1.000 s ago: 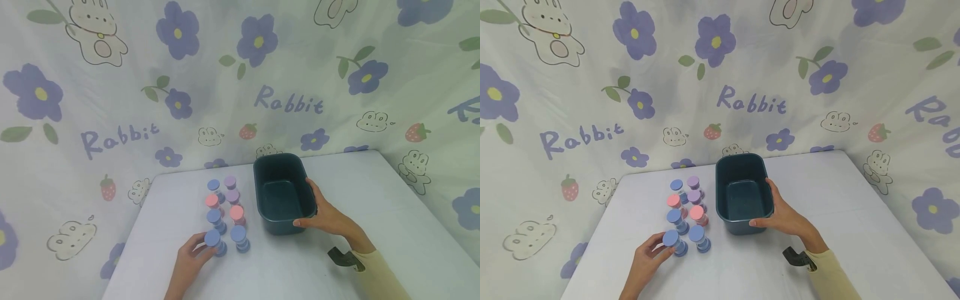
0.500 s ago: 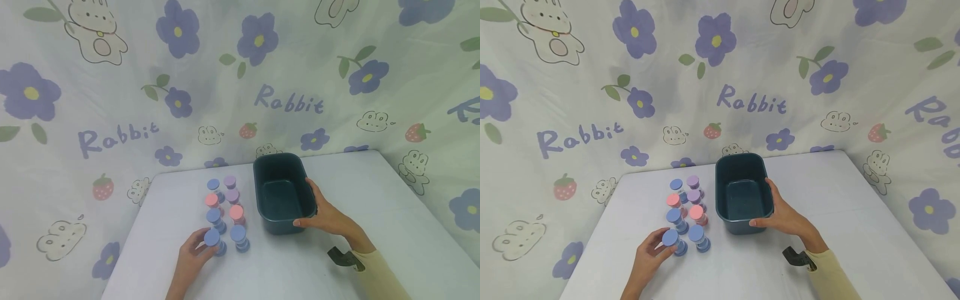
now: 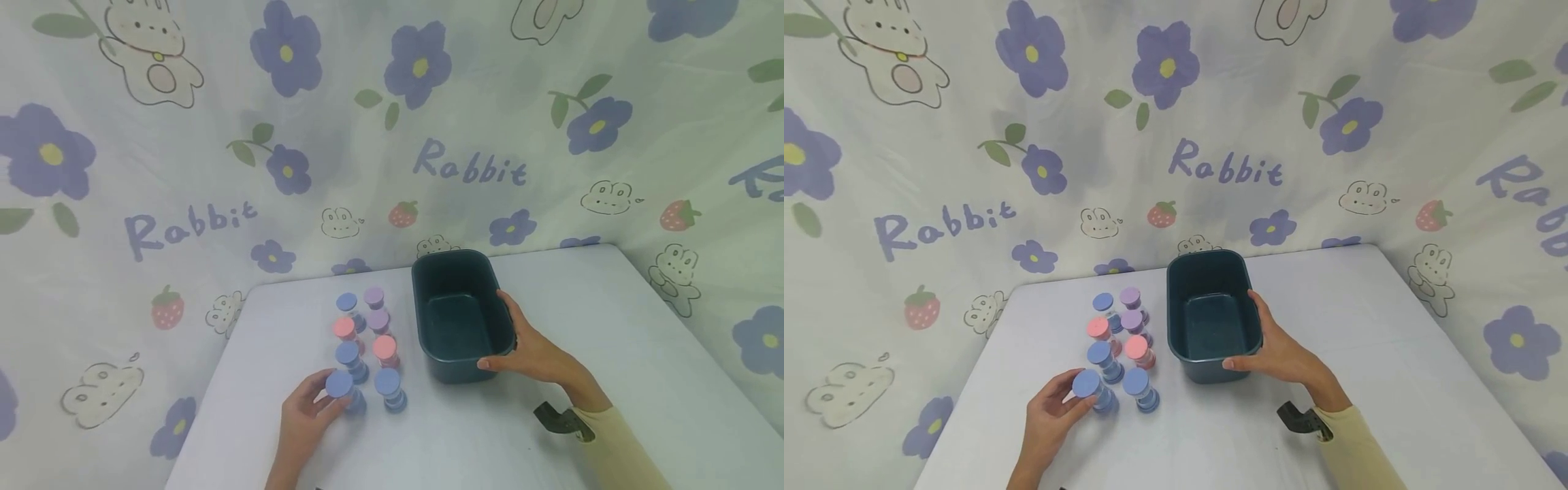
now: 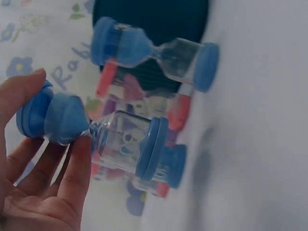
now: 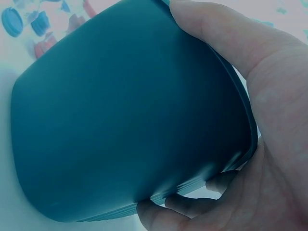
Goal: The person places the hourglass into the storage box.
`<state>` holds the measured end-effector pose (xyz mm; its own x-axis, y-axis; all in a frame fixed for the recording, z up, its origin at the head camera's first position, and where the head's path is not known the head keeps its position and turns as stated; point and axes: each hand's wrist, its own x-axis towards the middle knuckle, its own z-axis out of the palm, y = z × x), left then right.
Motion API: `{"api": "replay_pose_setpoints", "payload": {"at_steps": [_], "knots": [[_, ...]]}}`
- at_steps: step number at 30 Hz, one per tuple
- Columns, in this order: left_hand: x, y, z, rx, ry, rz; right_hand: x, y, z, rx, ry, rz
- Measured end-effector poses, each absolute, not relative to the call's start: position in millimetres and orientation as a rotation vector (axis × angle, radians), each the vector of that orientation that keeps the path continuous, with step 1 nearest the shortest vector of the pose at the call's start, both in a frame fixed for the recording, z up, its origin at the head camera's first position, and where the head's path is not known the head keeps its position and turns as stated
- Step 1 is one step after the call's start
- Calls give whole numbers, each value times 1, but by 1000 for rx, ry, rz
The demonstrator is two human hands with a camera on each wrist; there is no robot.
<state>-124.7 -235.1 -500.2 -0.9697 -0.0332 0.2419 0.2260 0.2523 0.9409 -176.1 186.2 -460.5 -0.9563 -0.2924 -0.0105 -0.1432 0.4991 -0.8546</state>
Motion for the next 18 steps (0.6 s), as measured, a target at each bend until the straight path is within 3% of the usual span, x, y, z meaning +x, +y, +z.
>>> {"api": "replay_pose_setpoints", "payload": {"at_steps": [18], "knots": [[-149,-226,-421,-438,-2115,-1843,-173,185,-454,-375,2591,-1428]]}}
